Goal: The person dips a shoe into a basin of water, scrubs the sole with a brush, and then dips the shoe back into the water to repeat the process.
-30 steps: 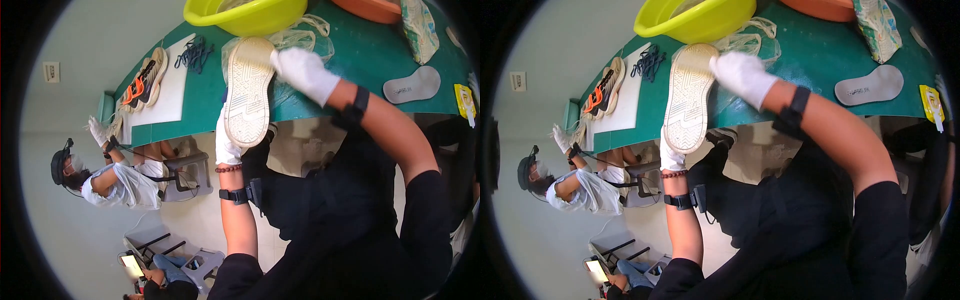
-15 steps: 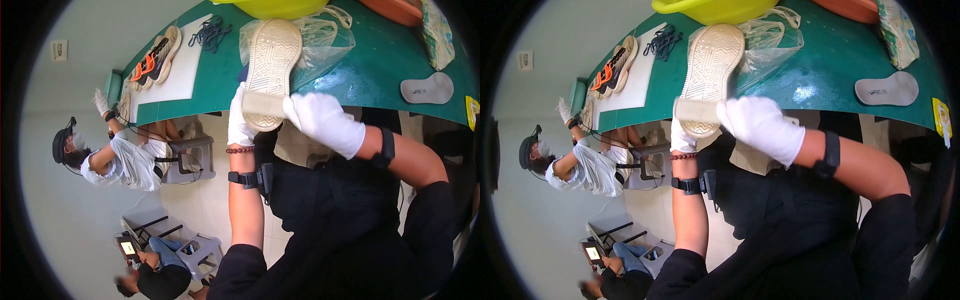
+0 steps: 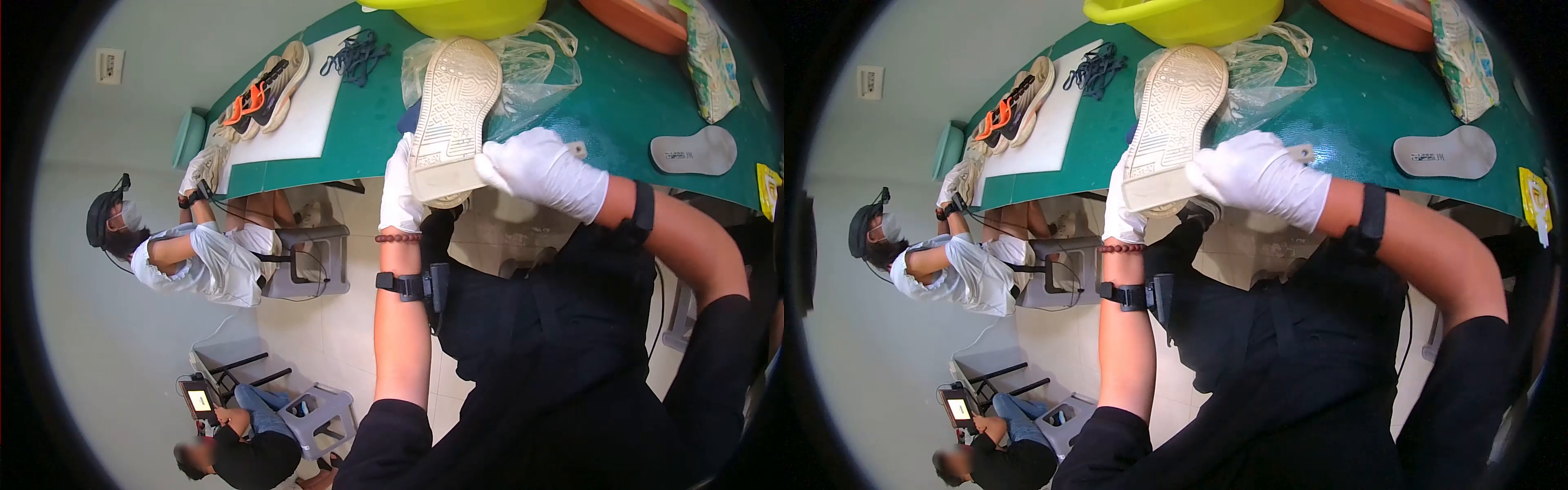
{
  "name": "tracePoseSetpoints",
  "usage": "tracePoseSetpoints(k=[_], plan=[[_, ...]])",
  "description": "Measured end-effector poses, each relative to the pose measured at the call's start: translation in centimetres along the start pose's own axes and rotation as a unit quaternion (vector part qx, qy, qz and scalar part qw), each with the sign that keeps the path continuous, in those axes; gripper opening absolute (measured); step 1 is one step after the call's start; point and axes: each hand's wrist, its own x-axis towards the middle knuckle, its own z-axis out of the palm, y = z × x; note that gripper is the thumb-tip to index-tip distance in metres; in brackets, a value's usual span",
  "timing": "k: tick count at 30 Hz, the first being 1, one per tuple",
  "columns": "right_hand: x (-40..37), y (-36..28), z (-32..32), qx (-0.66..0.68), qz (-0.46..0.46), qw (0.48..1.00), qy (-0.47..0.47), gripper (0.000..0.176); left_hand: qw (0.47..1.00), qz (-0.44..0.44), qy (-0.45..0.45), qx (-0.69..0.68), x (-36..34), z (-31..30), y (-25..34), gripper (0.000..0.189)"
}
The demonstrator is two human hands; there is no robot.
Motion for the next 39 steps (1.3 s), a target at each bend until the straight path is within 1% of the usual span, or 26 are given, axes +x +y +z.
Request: tracePoseSetpoints(k=[1, 5, 7, 8, 9, 10, 11, 12, 14, 15, 16, 18, 20, 22, 23, 24, 25, 26, 29, 31, 32, 33, 34, 36, 37, 39], plan=[[0.0, 0.8, -0.4, -0.022, -0.011, 0.999, -0.031, 0.029, 1.0, -0.003, 0.015, 0.023, -0.9, 1.5, 0.7, 0.044], [1.7, 2.3, -2.7, -0.146, 0.021, 0.986, -0.071, 0.029, 1.0, 0.006, -0.012, 0.018, -0.6, 1.0, 0.4, 0.043], [1.2, 0.7, -2.9, -0.052, -0.01, 0.998, -0.023, 0.029, 0.999, 0.0, -0.018, 0.03, -0.8, 0.9, 0.7, 0.043], [0.7, -0.4, -2.9, -0.004, -0.024, 1.0, 0.001, 0.029, 0.999, -0.027, -0.039, -0.027, -0.9, 1.0, 0.9, 0.043], [0.8, -1.9, -2.9, -0.015, -0.035, 0.995, -0.088, 0.027, 0.993, -0.054, -0.06, -0.083, -1.1, 1.2, 1.1, 0.043], [0.2, -2.7, -1.8, 0.011, -0.027, 0.997, -0.073, 0.027, 0.983, -0.083, -0.081, -0.139, -1.3, 1.3, 1.1, 0.043], [0.3, -2.1, -0.9, -0.003, -0.026, 0.996, -0.085, 0.027, 0.982, -0.074, -0.1, -0.141, -0.4, 0.3, 0.6, 0.043], [0.6, -0.9, 0.0, -0.019, -0.024, 0.995, -0.097, 0.027, 0.99, -0.056, -0.071, -0.104, -0.3, 0.4, 0.5, 0.042], [0.9, 2.0, 1.6, -0.017, -0.012, 0.999, 0.048, 0.022, 0.999, -0.015, -0.015, -0.031, -0.1, 0.7, 0.4, 0.042], [1.4, 2.9, 0.5, -0.058, -0.021, 0.998, 0.012, 0.024, 0.998, -0.009, -0.053, -0.041, 0.9, -0.6, -0.1, 0.042], [1.8, 3.7, 0.6, -0.164, 0.04, 0.984, 0.059, 0.019, 0.999, -0.011, -0.031, -0.039, 0.3, 0.0, 0.2, 0.042], [2.2, 5.8, -0.1, -0.206, 0.092, 0.969, 0.097, 0.015, 0.999, -0.013, 0.007, -0.033, -0.7, 1.3, 0.8, 0.042], [0.4, 2.6, -0.9, -0.11, 0.085, 0.985, 0.1, 0.014, 1.0, 0.013, -0.01, -0.01, -0.3, 0.8, 0.5, 0.041], [-2.0, -0.6, 0.4, -0.059, -0.008, 0.993, 0.098, 0.014, 0.998, 0.017, -0.062, -0.014, 0.6, -1.0, -0.3, 0.041], [-2.3, -1.6, 0.8, -0.067, 0.026, 0.995, 0.064, 0.014, 1.0, 0.001, -0.01, -0.022, -0.7, 0.7, 0.5, 0.041], [-2.4, -2.1, 1.3, -0.074, 0.061, 0.995, 0.03, 0.015, 1.0, 0.004, -0.007, -0.021, -0.6, 0.6, 0.3, 0.042], [-1.9, -0.7, 2.6, -0.034, 0.087, 0.991, 0.092, 0.015, 1.0, 0.005, -0.004, -0.018, -0.5, 0.5, 0.1, 0.042], [-1.9, 0.2, 3.5, -0.076, 0.102, 0.988, 0.089, 0.014, 1.0, 0.006, 0.0, -0.015, -0.6, 0.3, 0.0, 0.042], [-1.9, -0.5, 2.3, -0.059, 0.081, 0.987, 0.125, 0.012, 0.999, -0.004, 0.004, -0.035, -0.6, 0.3, 0.0, 0.044], [-2.7, -2.5, 1.1, -0.037, 0.047, 0.99, 0.13, 0.011, 0.998, 0.008, -0.035, -0.043, -0.1, -0.2, -0.3, 0.044], [-3.0, -4.0, 1.2, -0.052, 0.048, 0.995, 0.071, 0.009, 0.997, 0.012, -0.054, -0.047, 0.1, -0.6, -0.5, 0.044], [-3.1, -4.7, 1.1, -0.036, 0.072, 0.994, 0.069, 0.009, 0.992, -0.042, -0.066, -0.102, -0.9, 0.3, 0.3, 0.043], [-3.2, -4.9, 0.9, -0.019, 0.096, 0.993, 0.067, 0.009, 0.995, -0.029, -0.045, -0.082, -0.5, 0.2, 0.2, 0.043], [-1.2, -0.3, 3.3, -0.072, 0.121, 0.98, 0.144, 0.012, 0.999, 0.001, 0.004, -0.046, 0.0, -0.7, -0.6, 0.043], [-0.3, 0.8, 2.1, -0.055, 0.132, 0.984, 0.11, 0.015, 0.999, 0.009, 0.0, -0.043, 0.1, -0.9, -0.6, 0.043], [-1.0, -1.4, 1.0, -0.036, 0.088, 0.991, 0.09, 0.017, 1.0, 0.02, 0.009, -0.007, 0.1, -0.9, -0.5, 0.045]])
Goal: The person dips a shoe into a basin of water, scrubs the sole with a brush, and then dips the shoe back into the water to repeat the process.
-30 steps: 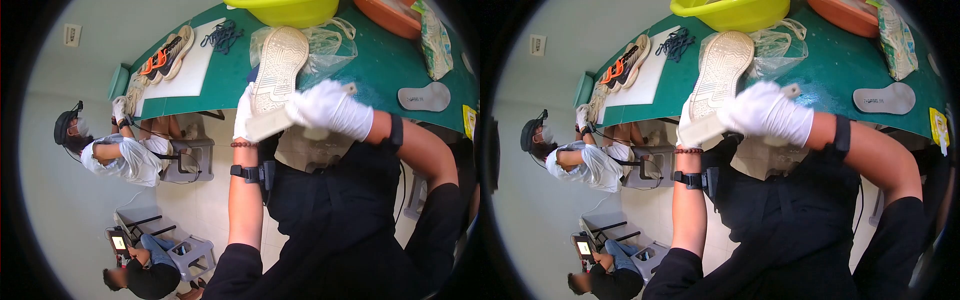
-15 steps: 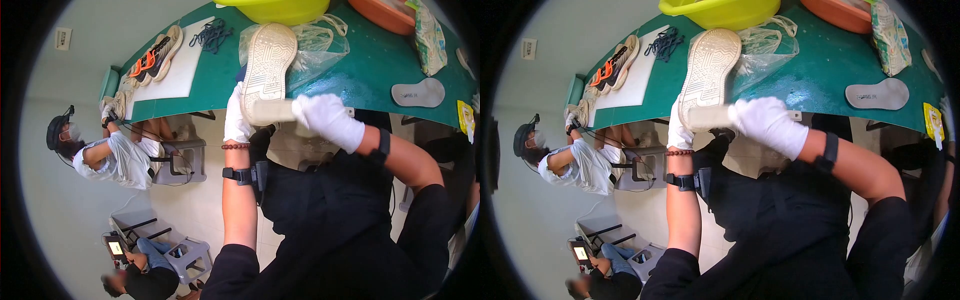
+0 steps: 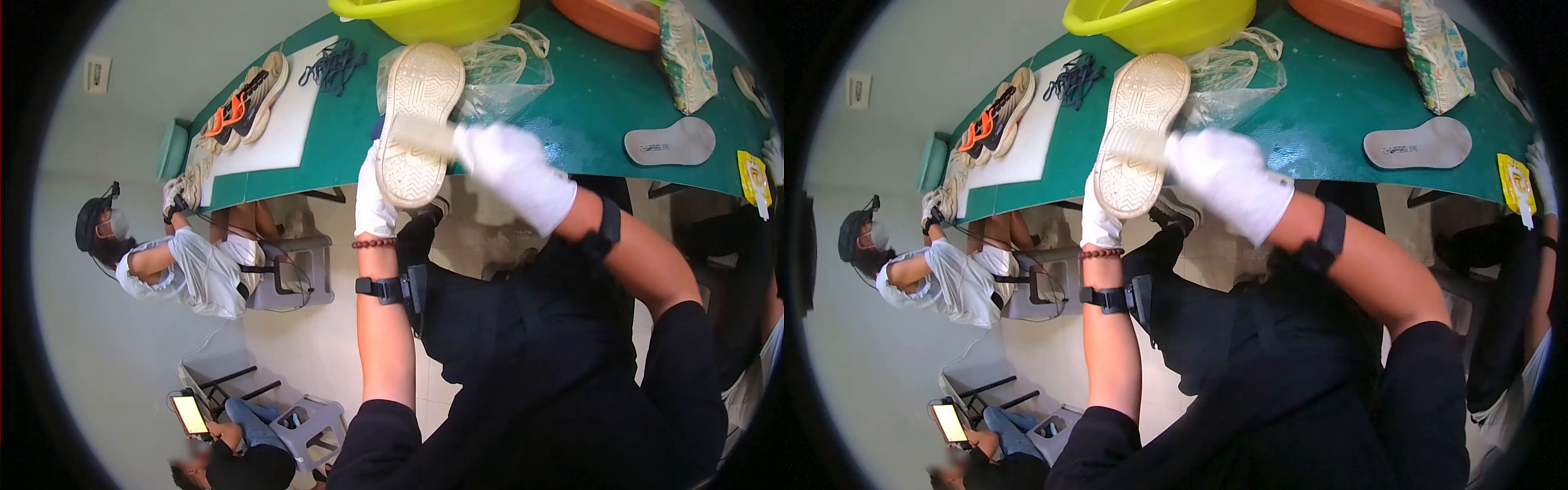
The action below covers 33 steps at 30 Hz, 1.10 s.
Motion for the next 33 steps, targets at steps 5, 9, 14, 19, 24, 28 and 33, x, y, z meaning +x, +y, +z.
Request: tracePoseSetpoints(k=[5, 9, 14, 19, 24, 28, 33], plan=[[3.8, 1.8, -0.5, 0.0, 0.101, 0.99, -0.094, 0.021, 0.998, -0.009, 0.031, -0.05, -0.5, 1.6, 0.6, 0.042], [4.7, 3.9, 1.0, -0.011, 0.08, 0.997, 0.0, 0.022, 0.998, -0.008, -0.006, -0.07, -0.7, 1.6, 0.6, 0.042], [4.9, 1.7, -0.1, 0.022, 0.068, 0.99, -0.124, 0.023, 0.999, -0.014, 0.0, -0.052, -0.5, 1.1, 0.5, 0.042], [5.2, 1.9, 0.6, -0.029, 0.093, 0.995, -0.025, 0.027, 0.998, 0.018, 0.052, -0.03, 0.1, 0.2, -0.1, 0.041], [5.7, 4.1, 0.9, -0.009, 0.068, 0.998, -0.008, 0.024, 1.0, 0.002, 0.007, 0.003, -0.6, 1.2, 0.6, 0.043], [6.6, 4.9, -2.3, 0.075, 0.197, 0.97, -0.124, 0.022, 1.0, 0.008, 0.027, -0.007, -0.8, 1.6, 0.5, 0.042], [4.2, 3.0, -0.1, 0.011, 0.078, 0.992, -0.101, 0.026, 0.999, 0.018, 0.026, -0.002, 0.0, 0.8, 0.1, 0.043]])
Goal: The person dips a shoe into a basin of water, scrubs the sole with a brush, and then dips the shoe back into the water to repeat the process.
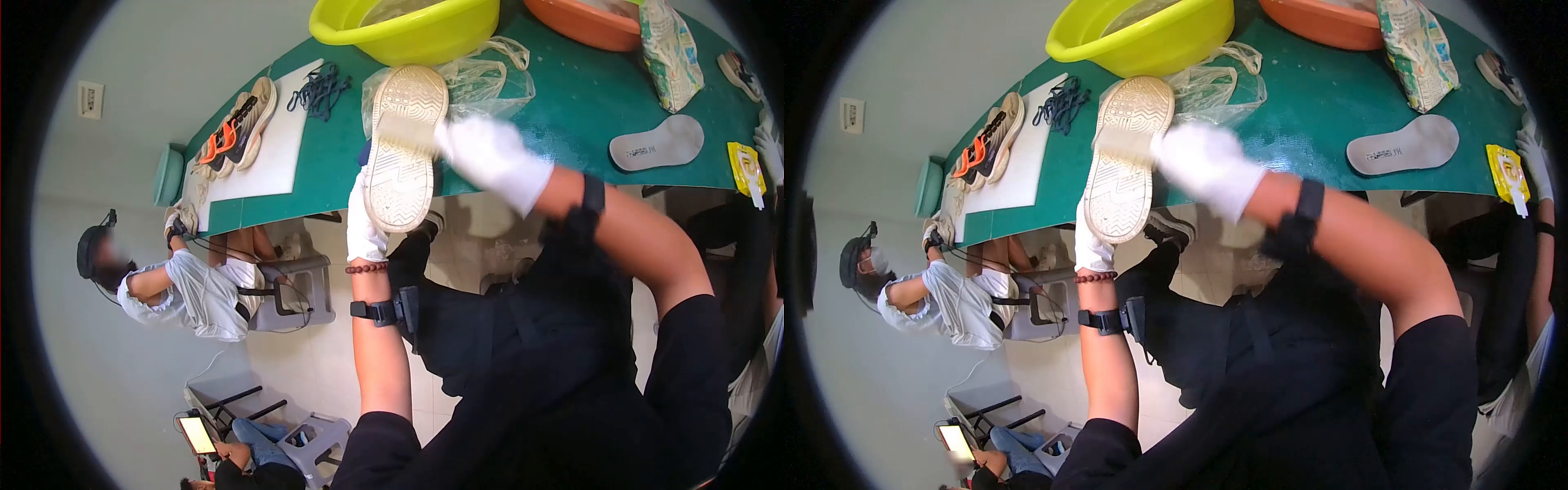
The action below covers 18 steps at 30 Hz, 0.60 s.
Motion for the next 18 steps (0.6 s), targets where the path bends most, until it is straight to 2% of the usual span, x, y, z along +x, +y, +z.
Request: tracePoseSetpoints(k=[1, 2, 4, 6, 8, 10, 11, 12, 14, 16, 18], plan=[[1.2, 2.1, -0.3, -0.009, -0.01, 0.999, 0.047, 0.025, 1.0, -0.002, 0.001, 0.013, -0.1, -0.3, -0.1, 0.043], [3.4, 4.8, -0.3, -0.008, 0.016, 1.0, -0.019, 0.025, 1.0, -0.009, -0.013, -0.005, 0.2, -0.9, -0.4, 0.043], [3.9, 4.6, -1.2, 0.099, 0.092, 0.989, -0.06, 0.027, 0.998, -0.02, -0.045, -0.04, 1.0, -1.4, -0.4, 0.043], [0.6, 0.4, 0.2, 0.057, 0.043, 0.997, 0.013, 0.027, 0.999, -0.016, -0.022, -0.024, 0.8, -1.6, -0.6, 0.043], [-2.5, -2.7, -0.7, 0.08, -0.029, 0.995, -0.052, 0.024, 0.999, -0.021, -0.023, -0.029, 0.7, -1.5, -0.6, 0.043], [-0.3, -0.6, -0.5, -0.02, -0.049, 0.999, -0.006, 0.023, 0.996, -0.04, -0.054, -0.05, 0.9, -1.6, -0.6, 0.043], [1.4, 1.4, -0.1, -0.038, -0.028, 0.998, 0.036, 0.021, 0.997, -0.04, -0.048, -0.044, 0.6, -1.4, -0.6, 0.043], [3.5, 3.2, -0.2, -0.036, 0.036, 0.999, 0.011, 0.02, 0.998, -0.037, -0.043, -0.04, 0.5, -0.9, -0.4, 0.043], [4.8, 5.1, 1.1, 0.036, 0.041, 0.998, 0.035, 0.019, 0.999, -0.025, -0.016, -0.019, -0.1, -0.1, 0.0, 0.044], [2.6, 1.5, 0.6, 0.036, 0.063, 0.997, 0.033, 0.024, 1.0, -0.013, 0.019, 0.012, -0.5, 0.6, 0.1, 0.044], [-1.1, -0.9, 1.5, 0.048, -0.009, 0.997, 0.055, 0.024, 1.0, -0.026, -0.004, -0.01, -0.5, 0.4, -0.1, 0.044]])
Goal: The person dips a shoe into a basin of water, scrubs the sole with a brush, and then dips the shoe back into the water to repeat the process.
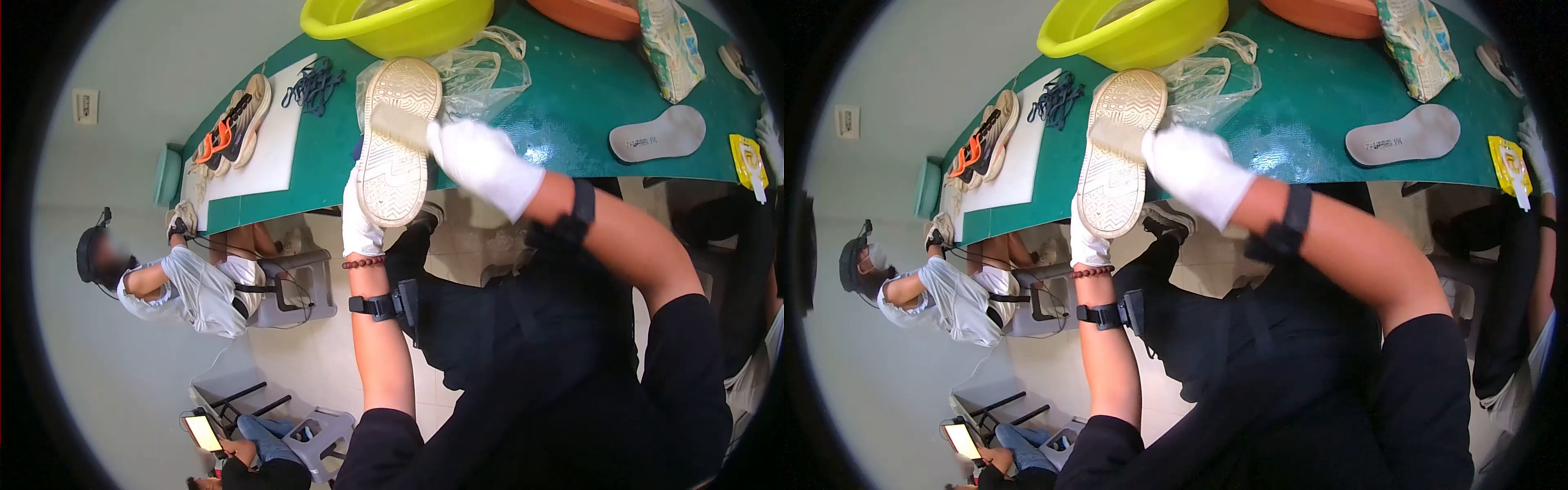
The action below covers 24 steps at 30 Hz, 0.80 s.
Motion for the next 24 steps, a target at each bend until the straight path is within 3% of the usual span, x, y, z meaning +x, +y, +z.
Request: tracePoseSetpoints(k=[4, 11, 15, 18, 20, 23, 24], plan=[[-3.0, 1.2, 0.5, 0.011, -0.058, 0.998, -0.024, 0.019, 0.999, 0.011, 0.009, 0.039, -0.6, 0.5, 0.2, 0.043], [-3.2, 1.0, -0.3, 0.23, 0.077, 0.968, 0.066, 0.036, 0.999, 0.008, -0.027, 0.018, -0.3, -0.1, 0.2, 0.043], [-2.3, 1.4, 2.0, 0.244, -0.1, 0.949, 0.174, 0.052, 0.999, 0.017, -0.043, 0.021, -0.2, 0.1, 0.1, 0.044], [-5.0, -1.7, -0.6, 0.177, -0.106, 0.978, 0.005, 0.056, 0.994, -0.049, -0.093, -0.024, 2.1, -4.7, -0.9, 0.044], [-6.6, -2.6, 0.3, 0.148, -0.154, 0.976, 0.034, 0.056, 0.996, -0.029, -0.081, -0.026, 2.2, -3.5, -1.0, 0.044], [-4.1, -0.7, -0.6, 0.08, -0.114, 0.989, 0.057, 0.052, 0.996, -0.028, -0.073, -0.037, 1.7, -2.4, -0.7, 0.044], [-2.3, 0.9, -0.6, 0.171, -0.06, 0.982, 0.056, 0.045, 0.996, -0.034, -0.072, -0.041, 1.3, -2.0, -0.5, 0.044]])
